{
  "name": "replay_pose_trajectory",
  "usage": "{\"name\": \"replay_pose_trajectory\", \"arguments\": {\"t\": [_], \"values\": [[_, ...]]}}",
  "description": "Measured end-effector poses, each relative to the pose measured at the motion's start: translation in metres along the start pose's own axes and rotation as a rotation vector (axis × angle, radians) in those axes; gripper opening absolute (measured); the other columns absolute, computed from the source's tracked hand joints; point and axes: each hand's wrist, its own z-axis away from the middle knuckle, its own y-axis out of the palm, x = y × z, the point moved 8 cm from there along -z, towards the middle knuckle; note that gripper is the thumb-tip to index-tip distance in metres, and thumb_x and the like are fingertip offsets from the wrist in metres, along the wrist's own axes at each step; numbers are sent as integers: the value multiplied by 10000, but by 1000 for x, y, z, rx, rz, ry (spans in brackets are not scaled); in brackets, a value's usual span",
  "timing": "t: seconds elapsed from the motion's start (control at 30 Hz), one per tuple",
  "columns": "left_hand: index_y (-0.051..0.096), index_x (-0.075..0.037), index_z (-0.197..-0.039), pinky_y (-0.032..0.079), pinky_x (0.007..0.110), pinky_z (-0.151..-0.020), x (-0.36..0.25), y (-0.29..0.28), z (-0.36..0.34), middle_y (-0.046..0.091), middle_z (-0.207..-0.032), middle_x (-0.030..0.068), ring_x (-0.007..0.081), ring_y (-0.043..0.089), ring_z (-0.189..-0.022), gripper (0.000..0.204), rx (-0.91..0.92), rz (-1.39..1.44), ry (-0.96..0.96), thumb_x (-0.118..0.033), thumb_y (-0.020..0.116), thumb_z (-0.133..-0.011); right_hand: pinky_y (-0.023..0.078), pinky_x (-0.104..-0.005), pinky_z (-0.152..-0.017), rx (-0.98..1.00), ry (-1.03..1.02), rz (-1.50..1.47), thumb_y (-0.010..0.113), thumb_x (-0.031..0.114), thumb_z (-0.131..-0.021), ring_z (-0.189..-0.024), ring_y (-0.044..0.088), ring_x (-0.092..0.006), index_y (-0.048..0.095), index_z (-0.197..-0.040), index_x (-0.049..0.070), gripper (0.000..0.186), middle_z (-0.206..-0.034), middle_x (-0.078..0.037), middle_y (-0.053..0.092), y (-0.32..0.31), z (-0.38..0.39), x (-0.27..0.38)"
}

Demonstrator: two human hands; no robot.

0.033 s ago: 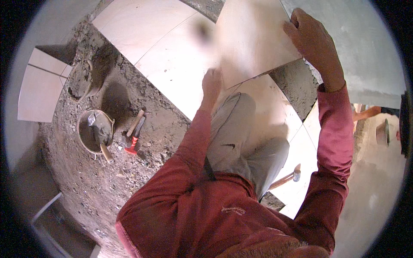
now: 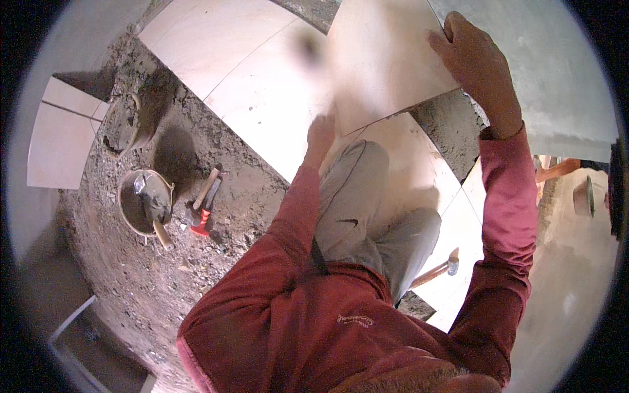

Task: The person applies mortar to the floor using a trowel, places a tile onto the mortar, and taps it into place using a rubber mallet. They then use a cloth to wipe excess mortar from the tile surface and joints.

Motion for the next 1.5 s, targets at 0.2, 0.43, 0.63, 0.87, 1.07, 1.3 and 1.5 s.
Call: {"name": "replay_pose_trajectory", "arguments": {"t": [0.2, 0.43, 0.63, 0.87, 1.07, 1.3, 1.5], "values": [[628, -13, -1099, 546, 536, -783, 1, 90, 19, 643, -968, 208, 394, 658, -881, 273, 94, -12, 149, -241, 602, -951, 523, -516, -761, 30, 132, -60, 579, 406, -976, -837, 679, -407, 632, -1018, 29, 383, -894, -214, 686, 11, -1, -45], [640, 48, -951, 546, 495, -761, 53, 87, -10, 689, -916, 263, 428, 682, -896, 438, -54, 484, -423, -367, 515, -1016, 506, -527, -777, -35, 133, -135, 577, 345, -929, -851, 660, -440, 667, -925, -19, 375, -885, -273, 666, 13, -16, -78], [592, -86, -811, 399, 378, -507, 128, 72, -85, 558, -737, 28, 175, 528, -663, 381, 70, 856, -383, -420, 576, -994, 505, -499, -861, -34, 34, -23, 568, 307, -956, -1001, 649, -410, 669, -966, -18, 340, -1000, -255, 669, 50, -33, -154], [700, -72, -906, 481, 326, -637, 53, 60, -80, 581, -774, -18, 132, 543, -667, 311, -32, 994, -452, -350, 613, -1016, 546, -565, -827, -294, 331, -157, 526, 465, -995, -952, 689, -435, 650, -1042, 58, 428, -979, -210, 715, 113, 92, -239], [666, 11, -987, 515, 346, -822, 84, 4, -126, 635, -983, 39, 159, 591, -882, 280, -75, 894, -359, -251, 575, -1024, 520, -521, -814, -71, 812, -606, 520, 477, -1024, -953, 681, -438, 623, -1096, 41, 453, -974, -233, 698, 174, 241, -282], [676, 14, -1021, 519, 368, -777, -71, 36, -184, 659, -973, 56, 194, 604, -855, 257, 48, 859, -165, -222, 577, -1000, 524, -571, -743, -168, 1251, -427, 533, 410, -1038, -862, 678, -486, 613, -1035, 87, 333, -901, -246, 704, 258, 425, -325], [621, -25, -847, 462, 323, -585, -164, 116, -209, 576, -772, 3, 137, 560, -676, 142, 123, 985, -247, -118, 598, -952, 528, -598, -695, -166, 1428, -269, 500, 406, -1050, -799, 682, -496, 595, -1009, 91, 332, -808, -251, 696, 303, 491, -389]]}}
